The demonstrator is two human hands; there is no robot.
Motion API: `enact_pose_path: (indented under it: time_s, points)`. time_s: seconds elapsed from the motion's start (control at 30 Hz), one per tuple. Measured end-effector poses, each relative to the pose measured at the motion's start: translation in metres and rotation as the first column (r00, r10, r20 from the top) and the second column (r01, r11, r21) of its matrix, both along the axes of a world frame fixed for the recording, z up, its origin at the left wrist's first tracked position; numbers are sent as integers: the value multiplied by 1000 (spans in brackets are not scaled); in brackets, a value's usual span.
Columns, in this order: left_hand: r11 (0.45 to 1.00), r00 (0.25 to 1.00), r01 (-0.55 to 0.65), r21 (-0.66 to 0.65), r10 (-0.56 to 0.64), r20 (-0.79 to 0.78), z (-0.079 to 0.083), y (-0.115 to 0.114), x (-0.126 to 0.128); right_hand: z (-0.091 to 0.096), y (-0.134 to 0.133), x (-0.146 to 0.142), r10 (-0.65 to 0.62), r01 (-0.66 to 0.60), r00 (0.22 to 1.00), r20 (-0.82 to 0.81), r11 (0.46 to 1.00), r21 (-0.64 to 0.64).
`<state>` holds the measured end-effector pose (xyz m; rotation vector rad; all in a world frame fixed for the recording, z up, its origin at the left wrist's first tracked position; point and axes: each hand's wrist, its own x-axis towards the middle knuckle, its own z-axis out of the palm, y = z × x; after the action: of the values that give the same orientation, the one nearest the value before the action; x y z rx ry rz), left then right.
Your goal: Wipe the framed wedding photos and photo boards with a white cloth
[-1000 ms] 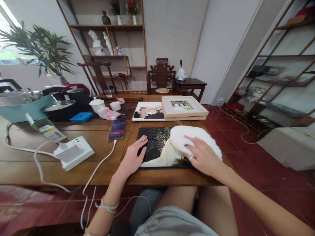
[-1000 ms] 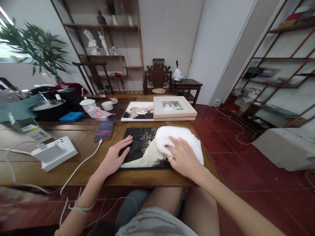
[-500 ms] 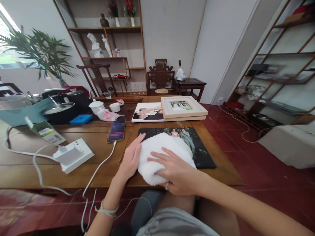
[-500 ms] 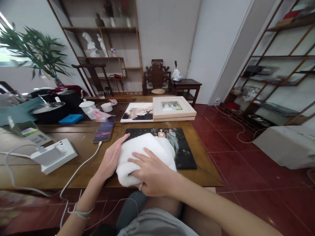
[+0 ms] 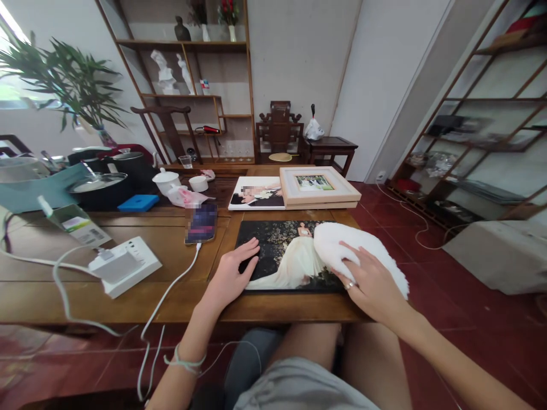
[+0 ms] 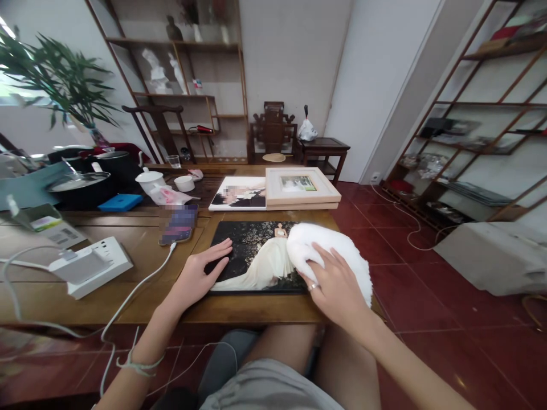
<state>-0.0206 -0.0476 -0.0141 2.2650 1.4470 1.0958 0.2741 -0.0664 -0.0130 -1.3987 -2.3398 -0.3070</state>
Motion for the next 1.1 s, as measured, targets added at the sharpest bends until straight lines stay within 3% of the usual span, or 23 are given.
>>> enact_pose_path:
  time_s: [0.13,0.27,0.43,0.57,0.7,0.97,1.1]
  points:
    - [1000,1000,-9,14,9,-10,-1,0,0,11,12,-24,13,-7,999,48,992,-122]
    - [1000,1000,4,20,-4,-10,-2,1,0,27,39,-72,169,-166,986,-8,959,-229]
    - [999,1000,2,39,-2,0,-1,0,-1,39,77,-139,348,-346,937,-34,907,-239]
    - [1000,1000,21,21,-21,-20,1,0,-2,42,88,-159,412,-408,911,-28,888,-214]
    - [1000,1000,-5,1,5,-2,1,0,-1,38,82,-134,393,-391,919,-23,902,-182]
    - [1000,1000,7,4,-7,18,2,0,0,25,84,-38,187,-188,982,-23,974,-127]
    - [1000,1000,-18,11,18,5,2,0,0,19,80,-15,141,-141,990,-9,983,-117]
